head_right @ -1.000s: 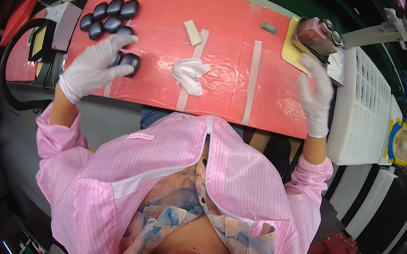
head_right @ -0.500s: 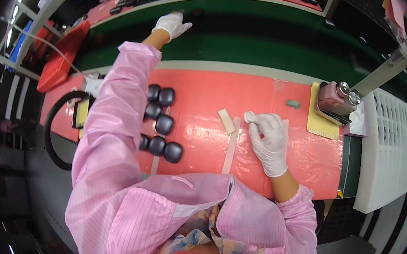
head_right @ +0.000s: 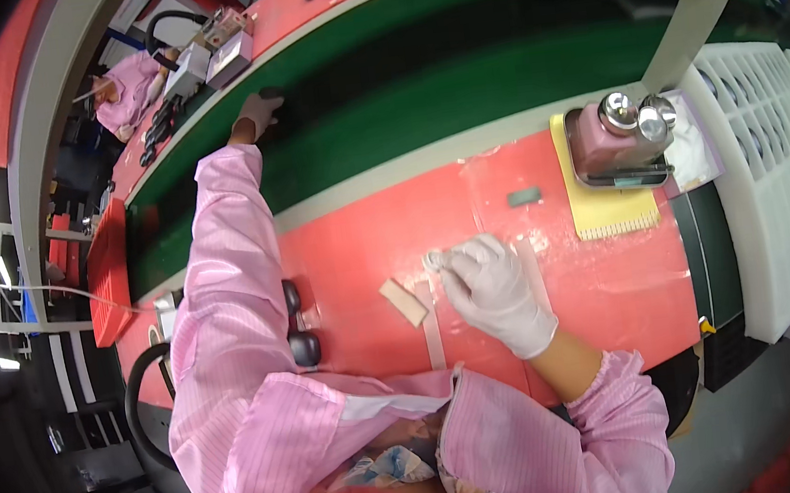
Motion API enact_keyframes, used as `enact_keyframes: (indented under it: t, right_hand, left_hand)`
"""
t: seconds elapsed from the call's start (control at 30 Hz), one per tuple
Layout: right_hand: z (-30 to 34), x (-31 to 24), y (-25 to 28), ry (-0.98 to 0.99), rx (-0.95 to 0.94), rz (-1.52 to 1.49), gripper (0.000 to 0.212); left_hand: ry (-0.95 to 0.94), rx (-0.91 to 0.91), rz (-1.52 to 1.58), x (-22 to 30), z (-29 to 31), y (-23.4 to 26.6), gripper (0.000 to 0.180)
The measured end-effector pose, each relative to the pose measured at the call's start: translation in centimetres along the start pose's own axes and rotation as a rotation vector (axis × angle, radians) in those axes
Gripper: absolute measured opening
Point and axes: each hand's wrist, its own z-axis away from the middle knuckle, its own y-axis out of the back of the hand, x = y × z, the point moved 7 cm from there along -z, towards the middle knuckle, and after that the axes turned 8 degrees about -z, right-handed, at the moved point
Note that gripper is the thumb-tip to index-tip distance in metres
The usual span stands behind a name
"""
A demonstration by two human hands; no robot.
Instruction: Cleaning and inspecting earbud cases at an electronics assembly line.
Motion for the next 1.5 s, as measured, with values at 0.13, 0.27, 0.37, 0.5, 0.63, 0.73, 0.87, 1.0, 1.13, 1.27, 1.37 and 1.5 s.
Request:
enact_keyframes:
  t: [0.13,0.27,0.37,0.5,0.63,0.73,0.87,1.0,1.13,1.27,1.37,1.5]
  right_hand:
    - [-0.1,-0.6,-0.5,0.062,-0.022,0.018,0.019]
    - [0.3,-1.8,0.8,0.008,0.068,-0.116,0.013]
    - [2.3,-2.4,2.4,-0.029,0.098,-0.186,0.011]
    - [4.0,-4.5,1.8,0.026,-0.174,0.033,0.021]
    - [4.6,-8.3,0.3,-0.409,-0.174,-0.752,0.031]
    - [5.7,-9.0,-0.8,-0.316,-0.214,-0.779,0.032]
    - [6.9,-10.3,0.1,0.003,-0.073,-0.324,0.042]
    - [8.0,-11.0,0.5,0.217,-0.164,-0.087,0.045]
    - [7.7,-9.0,-0.2,-0.198,-0.250,-0.548,0.033]
    - [7.8,-8.4,-0.5,-0.162,-0.235,-0.620,0.026]
    - [8.0,-10.2,0.0,0.151,-0.211,-0.305,0.025]
    - [8.4,-10.4,0.0,0.146,-0.172,-0.244,0.025]
  left_hand:
    - [-0.139,-0.117,0.921,5.9,10.3,-1.3,0.041]
    - [-0.271,-0.501,1.505,10.9,24.2,-1.8,0.035]
    - [-0.305,-0.525,1.561,13.4,36.6,-0.5,0.039]
    - [-0.348,-0.331,1.472,13.0,47.0,-2.2,0.043]
    - [-0.201,-0.117,1.531,12.9,52.9,-6.1,0.045]
    - [-0.178,-0.002,1.568,13.3,54.3,-8.2,0.050]
    - [-0.131,0.013,1.539,13.0,55.7,-10.1,0.052]
    - [-0.124,-0.046,1.557,12.6,56.3,-11.4,0.042]
    - [-0.157,-0.110,1.569,12.5,57.5,-12.2,0.041]
    - [-0.220,-0.147,1.565,12.6,57.8,-12.1,0.044]
    - [-0.199,-0.165,1.580,12.1,57.8,-12.5,0.045]
    - [-0.241,-0.178,1.680,12.2,58.3,-12.5,0.044]
